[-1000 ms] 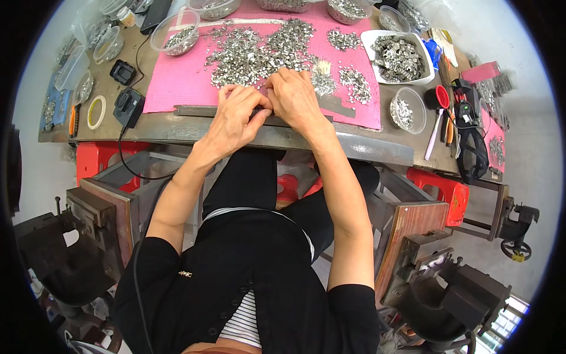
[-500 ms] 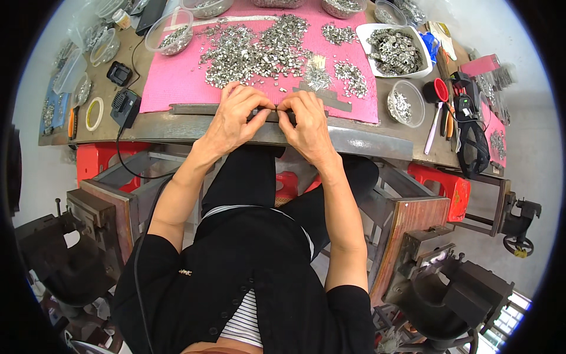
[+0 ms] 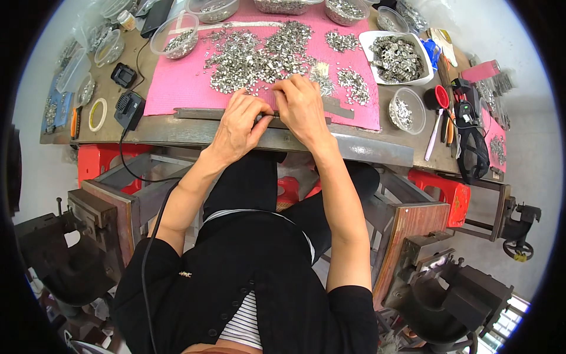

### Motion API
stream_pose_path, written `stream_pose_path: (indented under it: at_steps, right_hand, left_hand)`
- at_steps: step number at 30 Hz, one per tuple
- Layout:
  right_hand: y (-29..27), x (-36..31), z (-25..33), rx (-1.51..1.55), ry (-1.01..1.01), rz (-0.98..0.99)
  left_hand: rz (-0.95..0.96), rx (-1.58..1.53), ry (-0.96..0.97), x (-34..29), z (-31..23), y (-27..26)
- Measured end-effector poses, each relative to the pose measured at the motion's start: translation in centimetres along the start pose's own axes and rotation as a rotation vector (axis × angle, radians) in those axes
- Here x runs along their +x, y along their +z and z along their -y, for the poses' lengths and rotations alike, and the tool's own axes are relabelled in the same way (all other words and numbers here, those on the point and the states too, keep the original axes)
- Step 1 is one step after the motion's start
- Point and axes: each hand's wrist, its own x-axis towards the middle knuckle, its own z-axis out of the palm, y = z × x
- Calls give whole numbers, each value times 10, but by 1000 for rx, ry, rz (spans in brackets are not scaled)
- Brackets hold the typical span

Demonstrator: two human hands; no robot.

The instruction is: Assembling small metal components into a guide and processing them with a manual press.

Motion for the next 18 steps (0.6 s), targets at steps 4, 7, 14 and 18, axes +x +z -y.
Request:
stream_pose_path:
  at_steps: [4, 7, 14, 18]
  right_hand:
    - [14, 15, 5, -112, 0, 12]
    - [22, 15, 9, -169, 9, -6]
    - [23, 13, 7, -187, 54, 20]
    - [-2, 5, 10, 21, 86, 23]
  left_hand:
    - [-79, 46, -76, 0, 9, -14]
    - [-113, 168, -163, 6, 21, -29]
    - [49, 274, -158, 17, 31, -31]
    - [105, 288, -189, 22, 31, -29]
